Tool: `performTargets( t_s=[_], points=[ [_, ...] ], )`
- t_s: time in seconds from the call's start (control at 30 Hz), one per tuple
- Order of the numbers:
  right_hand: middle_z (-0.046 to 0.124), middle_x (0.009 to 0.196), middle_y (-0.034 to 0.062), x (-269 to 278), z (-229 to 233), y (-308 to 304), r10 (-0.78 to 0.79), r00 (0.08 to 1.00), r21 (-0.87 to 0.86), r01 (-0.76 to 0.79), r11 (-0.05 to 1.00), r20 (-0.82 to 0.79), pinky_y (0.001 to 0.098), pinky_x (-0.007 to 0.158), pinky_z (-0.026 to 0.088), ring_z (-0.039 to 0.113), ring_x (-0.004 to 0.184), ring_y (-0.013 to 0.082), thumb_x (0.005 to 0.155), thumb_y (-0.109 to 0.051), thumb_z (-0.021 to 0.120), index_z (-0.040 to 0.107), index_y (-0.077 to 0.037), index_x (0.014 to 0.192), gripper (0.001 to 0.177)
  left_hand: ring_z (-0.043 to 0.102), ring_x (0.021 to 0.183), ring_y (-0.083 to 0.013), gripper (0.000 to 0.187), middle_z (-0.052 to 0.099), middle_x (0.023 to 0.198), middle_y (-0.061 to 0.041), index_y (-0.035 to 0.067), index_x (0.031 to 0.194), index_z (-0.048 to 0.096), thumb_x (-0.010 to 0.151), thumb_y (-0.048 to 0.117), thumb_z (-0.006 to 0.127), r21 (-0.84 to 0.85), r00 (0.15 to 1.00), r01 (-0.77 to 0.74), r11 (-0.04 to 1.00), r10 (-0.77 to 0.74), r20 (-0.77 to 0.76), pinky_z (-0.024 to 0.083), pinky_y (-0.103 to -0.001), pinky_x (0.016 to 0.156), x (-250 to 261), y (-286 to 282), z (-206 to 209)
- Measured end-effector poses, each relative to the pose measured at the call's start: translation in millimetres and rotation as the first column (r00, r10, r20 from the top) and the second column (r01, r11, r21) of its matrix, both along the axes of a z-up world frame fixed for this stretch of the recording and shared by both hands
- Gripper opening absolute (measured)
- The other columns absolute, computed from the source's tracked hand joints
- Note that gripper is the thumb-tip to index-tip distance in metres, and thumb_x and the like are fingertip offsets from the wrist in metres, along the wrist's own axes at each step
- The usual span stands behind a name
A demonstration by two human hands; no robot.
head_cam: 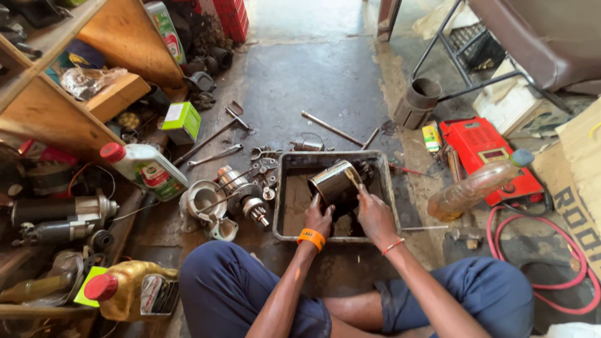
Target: The person scrubs a cylindrical metal part with a brush while it is submerged in a liquid-filled tray. The person rotates the part to clean different sides and continues scrubbing the exterior and interior surfaces.
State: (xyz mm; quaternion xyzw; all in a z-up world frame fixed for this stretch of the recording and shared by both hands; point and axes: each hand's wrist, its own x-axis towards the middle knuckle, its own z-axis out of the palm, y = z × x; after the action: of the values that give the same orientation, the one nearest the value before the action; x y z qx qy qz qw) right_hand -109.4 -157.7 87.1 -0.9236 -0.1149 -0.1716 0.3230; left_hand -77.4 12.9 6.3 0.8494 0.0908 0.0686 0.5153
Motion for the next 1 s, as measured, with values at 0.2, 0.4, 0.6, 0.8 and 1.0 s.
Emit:
performTargets(
  t_s=[0.2,0.4,0.6,0.8,1.0],
  points=[
    [0.071,0.091,0.0246,4,-4,-10,-0.016,0.998,0.038,0.018,0.999,-0.057,0.0523,0.068,0.054,0.069,0.081,0.0439,0.102,-0.015,0.051,0.072,-0.003,0.105,0.023,0.063,0.107,-0.0450,0.059,0.068,0.114,-0.029,0.012,0.141,0.058,0.088,0.029,0.078,0.141,0.993,-0.103,0.985,0.110,-0.047,0.050,-0.052,0.092,-1,-6,4],
    [0.071,0.093,0.0252,-14,24,-10,0.193,0.974,0.060,-0.187,0.980,-0.117,0.0509,0.071,0.054,0.068,0.085,0.0445,0.096,-0.019,0.055,0.067,-0.007,0.130,0.038,0.073,0.103,-0.0384,0.057,0.075,0.111,-0.023,0.007,0.136,0.060,0.084,0.026,0.074,-0.059,0.983,-0.183,0.981,0.184,0.018,0.057,-0.047,0.088,7,-8,18],
    [0.072,0.110,0.0231,-7,40,-34,0.073,0.903,0.080,-0.043,0.996,-0.424,0.0431,0.084,0.055,0.070,0.104,0.0391,0.096,-0.028,0.059,0.067,-0.012,0.132,0.040,0.056,0.128,-0.0441,0.080,0.057,0.137,-0.027,0.006,0.144,0.048,0.079,0.030,0.088,0.218,0.998,-0.048,0.975,0.054,-0.021,0.047,-0.048,0.108,5,8,64],
    [0.071,0.122,0.0205,8,27,-71,0.193,0.869,0.086,-0.173,0.981,-0.456,0.0399,0.098,0.053,0.067,0.117,0.0364,0.094,-0.029,0.061,0.069,-0.003,0.126,0.042,0.005,0.155,-0.0446,0.131,0.005,0.169,-0.018,0.031,0.160,0.015,0.060,0.031,0.098,0.660,0.893,0.431,0.616,-0.396,-0.214,0.020,-0.060,0.124,25,14,129],
    [0.072,0.120,0.0196,8,26,-88,0.201,0.808,-0.084,-0.294,0.952,-0.553,0.0425,0.098,0.052,0.067,0.114,0.0381,0.092,-0.030,0.061,0.072,-0.006,0.122,0.040,0.000,0.156,-0.0417,0.141,0.001,0.171,-0.010,0.039,0.161,0.012,0.053,0.033,0.102,0.720,0.583,0.693,0.031,-0.611,-0.535,0.017,-0.070,0.118,79,-26,154]
  ],
)
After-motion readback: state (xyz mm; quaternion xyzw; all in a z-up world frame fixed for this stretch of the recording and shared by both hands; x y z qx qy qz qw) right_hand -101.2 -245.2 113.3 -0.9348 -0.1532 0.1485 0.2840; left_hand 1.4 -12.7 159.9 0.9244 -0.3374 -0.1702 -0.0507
